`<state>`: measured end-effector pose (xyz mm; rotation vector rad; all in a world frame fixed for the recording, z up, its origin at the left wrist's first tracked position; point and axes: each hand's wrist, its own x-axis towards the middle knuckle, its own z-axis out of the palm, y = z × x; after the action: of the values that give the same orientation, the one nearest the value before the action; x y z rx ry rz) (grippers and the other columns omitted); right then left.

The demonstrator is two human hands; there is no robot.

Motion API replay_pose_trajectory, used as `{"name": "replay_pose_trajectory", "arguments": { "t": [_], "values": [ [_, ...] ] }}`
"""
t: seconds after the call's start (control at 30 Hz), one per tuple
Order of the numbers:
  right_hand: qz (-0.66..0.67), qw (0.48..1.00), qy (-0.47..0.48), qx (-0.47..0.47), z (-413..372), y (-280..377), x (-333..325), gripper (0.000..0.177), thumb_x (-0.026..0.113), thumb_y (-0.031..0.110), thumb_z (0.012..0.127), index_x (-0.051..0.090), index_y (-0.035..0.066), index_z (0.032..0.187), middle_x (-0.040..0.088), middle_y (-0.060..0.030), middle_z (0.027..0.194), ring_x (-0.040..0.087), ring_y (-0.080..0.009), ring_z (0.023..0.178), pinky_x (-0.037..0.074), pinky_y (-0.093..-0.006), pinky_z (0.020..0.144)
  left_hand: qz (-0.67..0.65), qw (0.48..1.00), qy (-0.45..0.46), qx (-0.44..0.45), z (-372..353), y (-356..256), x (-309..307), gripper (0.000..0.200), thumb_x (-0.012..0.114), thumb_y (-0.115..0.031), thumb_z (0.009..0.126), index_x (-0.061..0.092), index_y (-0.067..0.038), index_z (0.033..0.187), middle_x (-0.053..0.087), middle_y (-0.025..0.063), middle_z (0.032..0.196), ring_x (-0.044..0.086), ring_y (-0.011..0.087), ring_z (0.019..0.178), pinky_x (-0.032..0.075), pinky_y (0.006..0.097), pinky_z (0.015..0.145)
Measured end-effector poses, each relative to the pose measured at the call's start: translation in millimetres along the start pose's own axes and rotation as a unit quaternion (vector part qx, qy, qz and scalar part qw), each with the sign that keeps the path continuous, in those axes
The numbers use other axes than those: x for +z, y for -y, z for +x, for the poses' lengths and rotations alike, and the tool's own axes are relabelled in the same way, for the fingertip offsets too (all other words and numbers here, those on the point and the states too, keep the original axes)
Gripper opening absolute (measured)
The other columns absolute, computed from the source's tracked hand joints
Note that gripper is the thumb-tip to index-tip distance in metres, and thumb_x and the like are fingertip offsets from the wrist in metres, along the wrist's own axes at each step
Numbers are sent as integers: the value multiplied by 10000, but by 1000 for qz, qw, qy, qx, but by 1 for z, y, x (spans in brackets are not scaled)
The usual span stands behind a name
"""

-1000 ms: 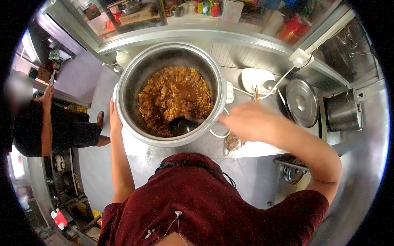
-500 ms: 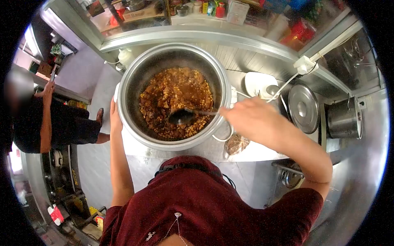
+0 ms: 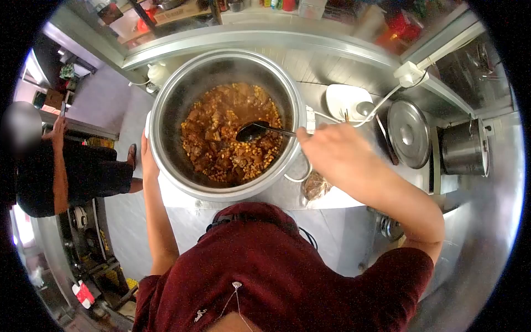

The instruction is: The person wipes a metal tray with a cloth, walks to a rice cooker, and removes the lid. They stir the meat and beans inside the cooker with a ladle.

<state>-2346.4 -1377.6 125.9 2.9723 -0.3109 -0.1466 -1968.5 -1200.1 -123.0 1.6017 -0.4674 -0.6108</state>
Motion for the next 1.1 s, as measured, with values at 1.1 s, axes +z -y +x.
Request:
{"name": "replay_pose_trajectory", "arguments": {
  "t": [1.1],
  "values": [
    [-65, 995, 76, 4, 66, -12, 57, 441, 510, 44, 746, 484, 32, 1186, 564, -147, 760, 589, -218, 630, 484, -303, 457, -41, 999, 3, -13, 6, 7, -5, 482, 418, -290, 934, 309, -67, 1348, 391, 108, 1314, 397, 184, 1170, 323, 289, 962]
  ]
}}
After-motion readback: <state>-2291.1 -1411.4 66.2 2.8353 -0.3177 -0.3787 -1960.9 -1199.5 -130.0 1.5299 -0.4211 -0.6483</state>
